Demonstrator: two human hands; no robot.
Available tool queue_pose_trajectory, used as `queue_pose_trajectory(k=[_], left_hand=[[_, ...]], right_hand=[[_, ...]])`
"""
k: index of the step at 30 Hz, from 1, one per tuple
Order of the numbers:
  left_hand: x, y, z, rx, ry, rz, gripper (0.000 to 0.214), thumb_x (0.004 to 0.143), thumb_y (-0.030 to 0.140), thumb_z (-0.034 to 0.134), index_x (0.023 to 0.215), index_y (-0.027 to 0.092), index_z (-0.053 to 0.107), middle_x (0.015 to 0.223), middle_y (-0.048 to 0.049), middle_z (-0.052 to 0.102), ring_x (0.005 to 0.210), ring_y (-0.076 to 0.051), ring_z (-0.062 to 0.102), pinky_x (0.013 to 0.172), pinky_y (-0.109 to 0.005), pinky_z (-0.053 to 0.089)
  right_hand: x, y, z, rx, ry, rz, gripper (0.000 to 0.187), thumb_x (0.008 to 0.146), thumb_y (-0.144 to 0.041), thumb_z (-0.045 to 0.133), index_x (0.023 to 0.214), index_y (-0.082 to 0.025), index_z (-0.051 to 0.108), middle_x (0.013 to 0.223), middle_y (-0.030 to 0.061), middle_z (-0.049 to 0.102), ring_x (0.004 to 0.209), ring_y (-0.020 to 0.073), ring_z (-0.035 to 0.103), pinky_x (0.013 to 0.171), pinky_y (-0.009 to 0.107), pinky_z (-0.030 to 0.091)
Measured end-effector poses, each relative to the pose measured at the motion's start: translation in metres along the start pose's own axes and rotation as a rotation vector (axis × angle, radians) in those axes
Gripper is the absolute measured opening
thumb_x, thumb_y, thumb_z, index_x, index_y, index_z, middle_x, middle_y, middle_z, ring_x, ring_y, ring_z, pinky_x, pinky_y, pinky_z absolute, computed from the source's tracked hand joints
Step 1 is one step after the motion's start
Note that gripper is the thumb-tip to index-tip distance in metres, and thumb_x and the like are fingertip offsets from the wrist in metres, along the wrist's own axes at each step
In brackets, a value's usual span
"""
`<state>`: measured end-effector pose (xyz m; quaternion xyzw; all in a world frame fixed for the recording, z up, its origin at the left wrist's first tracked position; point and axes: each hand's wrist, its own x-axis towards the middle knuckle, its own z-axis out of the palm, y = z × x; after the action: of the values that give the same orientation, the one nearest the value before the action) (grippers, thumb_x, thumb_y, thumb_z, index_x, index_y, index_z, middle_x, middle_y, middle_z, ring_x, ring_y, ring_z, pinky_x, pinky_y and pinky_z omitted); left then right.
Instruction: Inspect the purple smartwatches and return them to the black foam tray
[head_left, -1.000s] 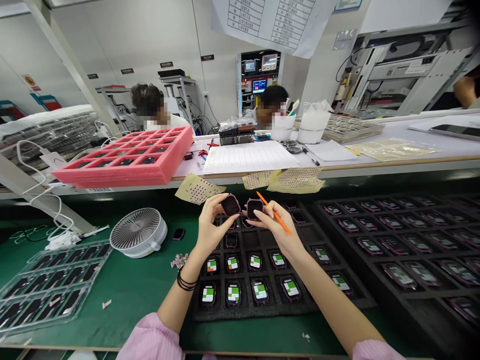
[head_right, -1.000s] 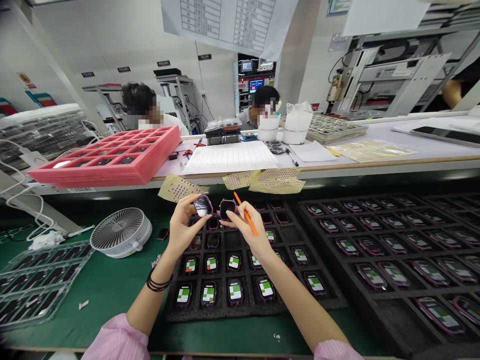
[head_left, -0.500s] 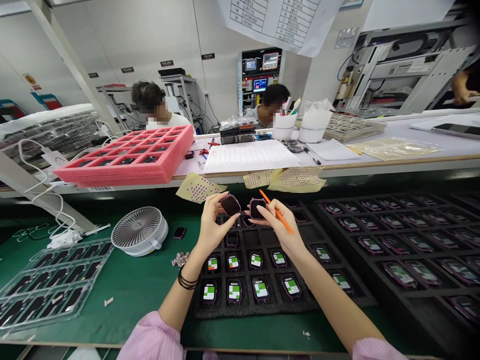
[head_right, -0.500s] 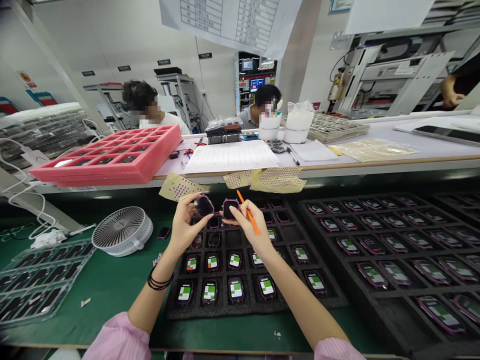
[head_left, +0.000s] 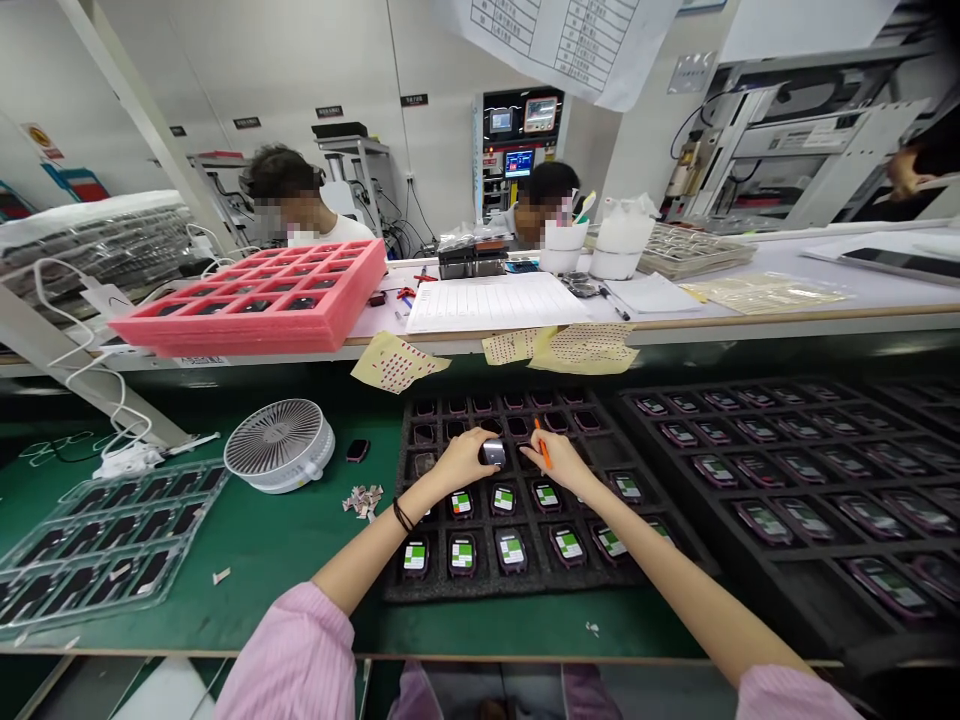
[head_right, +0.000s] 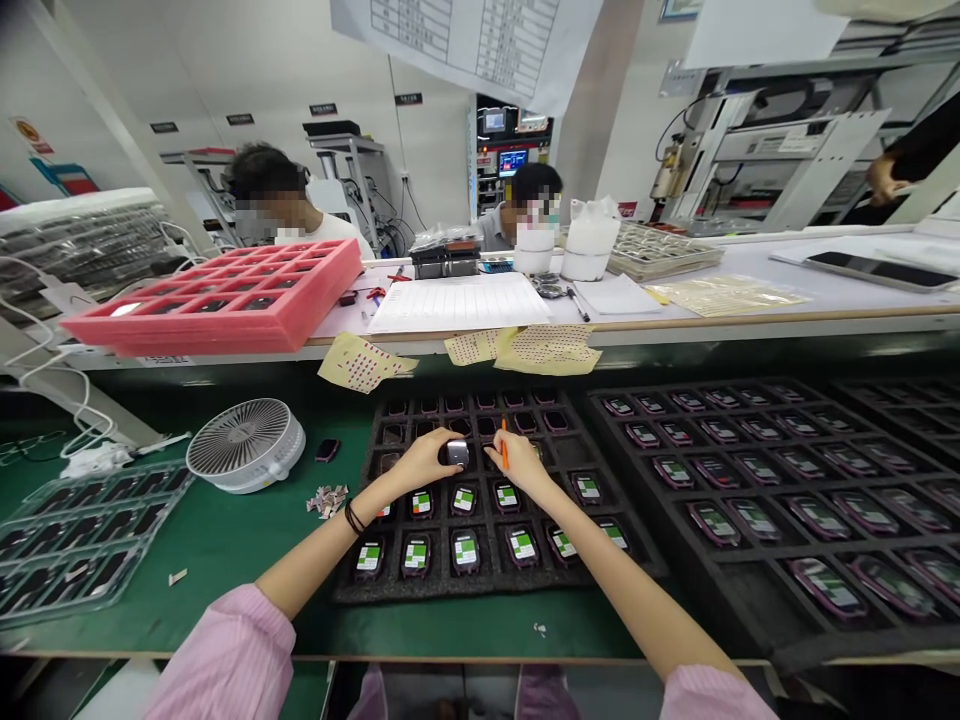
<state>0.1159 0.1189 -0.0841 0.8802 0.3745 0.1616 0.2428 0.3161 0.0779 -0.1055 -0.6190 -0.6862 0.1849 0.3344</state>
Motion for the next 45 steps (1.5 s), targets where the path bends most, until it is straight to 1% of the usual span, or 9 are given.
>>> queue_pose_trajectory(k=[5,11,20,27,31,34,38,41,45], left_hand=[[-0.004,-0.003,0.003,0.095,-0.089,-0.016,0.044,0.079,0.036,0.068,0.118,0.017,0.06,0.121,-0.0124,0.061,0.115,-0.03,0.053,0.098,-0.046,0.041],[-0.003,0.006,0.006,0.187,-0.149,-0.021,0.053,0.088,0.041,0.057,0.136,0.021,0.046,0.127,-0.0131,0.056,0.119,-0.031,0.049,0.097,-0.051,0.039],[0.001,0.004,-0.001,0.256,-0.277,0.044,0.035,0.092,0.029,0.051,0.127,0.028,0.058,0.131,-0.0065,0.056,0.119,-0.024,0.052,0.098,-0.038,0.041],[-0.002,0.013,0.012,0.336,-0.192,-0.007,0.036,0.095,0.028,0.044,0.127,0.025,0.058,0.134,-0.0118,0.051,0.122,-0.031,0.046,0.098,-0.05,0.037],[-0.012,0.012,-0.01,0.313,-0.29,0.04,0.039,0.096,0.034,0.043,0.133,0.029,0.051,0.142,-0.007,0.047,0.129,-0.027,0.043,0.102,-0.046,0.036],[-0.034,0.008,-0.039,0.334,-0.24,-0.011,0.039,0.095,0.034,0.042,0.131,0.024,0.051,0.143,-0.0087,0.046,0.131,-0.027,0.041,0.103,-0.044,0.036],[-0.075,0.001,-0.07,0.419,-0.238,-0.225,0.023,0.09,0.027,0.047,0.102,0.017,0.064,0.112,-0.0101,0.063,0.107,-0.027,0.058,0.09,-0.038,0.045],[-0.101,-0.006,-0.078,0.407,-0.305,-0.299,0.019,0.082,0.025,0.057,0.098,0.017,0.064,0.104,-0.0089,0.064,0.099,-0.027,0.06,0.081,-0.035,0.047],[-0.114,-0.012,-0.071,0.36,-0.267,-0.278,0.036,0.076,0.024,0.063,0.111,0.019,0.061,0.113,-0.0094,0.06,0.109,-0.029,0.054,0.086,-0.037,0.046]], right_hand=[[-0.002,0.011,-0.014,-0.087,-0.005,0.05,0.032,0.082,-0.038,0.055,0.061,-0.024,0.034,0.053,-0.0021,0.05,0.05,0.0157,0.052,0.055,0.025,0.037],[-0.005,0.039,-0.043,-0.244,0.042,0.213,0.02,0.086,-0.027,0.053,0.069,-0.022,0.044,0.068,0.0066,0.062,0.066,0.0226,0.062,0.059,0.027,0.035],[-0.001,0.054,-0.037,-0.22,-0.039,0.27,0.009,0.086,-0.02,0.053,0.089,-0.017,0.061,0.076,0.0081,0.068,0.078,0.0233,0.066,0.066,0.027,0.041],[-0.001,0.057,-0.036,-0.074,-0.053,0.233,0.02,0.088,-0.021,0.045,0.088,-0.016,0.065,0.083,0.0086,0.07,0.079,0.0206,0.067,0.069,0.026,0.046],[0.0,0.056,-0.033,-0.007,-0.047,0.205,0.022,0.087,-0.019,0.043,0.084,-0.018,0.066,0.089,0.0081,0.071,0.085,0.0208,0.066,0.074,0.027,0.046],[0.001,0.058,-0.033,0.051,-0.055,0.207,0.023,0.086,-0.021,0.043,0.082,-0.019,0.065,0.079,0.0053,0.07,0.07,0.0194,0.065,0.067,0.027,0.047],[0.0,0.06,-0.031,0.159,-0.046,0.225,0.023,0.085,-0.021,0.042,0.079,-0.019,0.063,0.077,0.0045,0.068,0.061,0.0164,0.063,0.059,0.025,0.048],[-0.001,0.059,-0.031,0.252,-0.04,0.256,0.022,0.085,-0.024,0.04,0.08,-0.018,0.061,0.067,0.0029,0.065,0.05,0.0148,0.059,0.049,0.025,0.046],[0.0,0.053,-0.033,0.392,-0.046,0.28,0.026,0.086,-0.036,0.041,0.089,-0.016,0.058,0.051,-0.0008,0.057,0.036,0.0139,0.051,0.035,0.023,0.036]])
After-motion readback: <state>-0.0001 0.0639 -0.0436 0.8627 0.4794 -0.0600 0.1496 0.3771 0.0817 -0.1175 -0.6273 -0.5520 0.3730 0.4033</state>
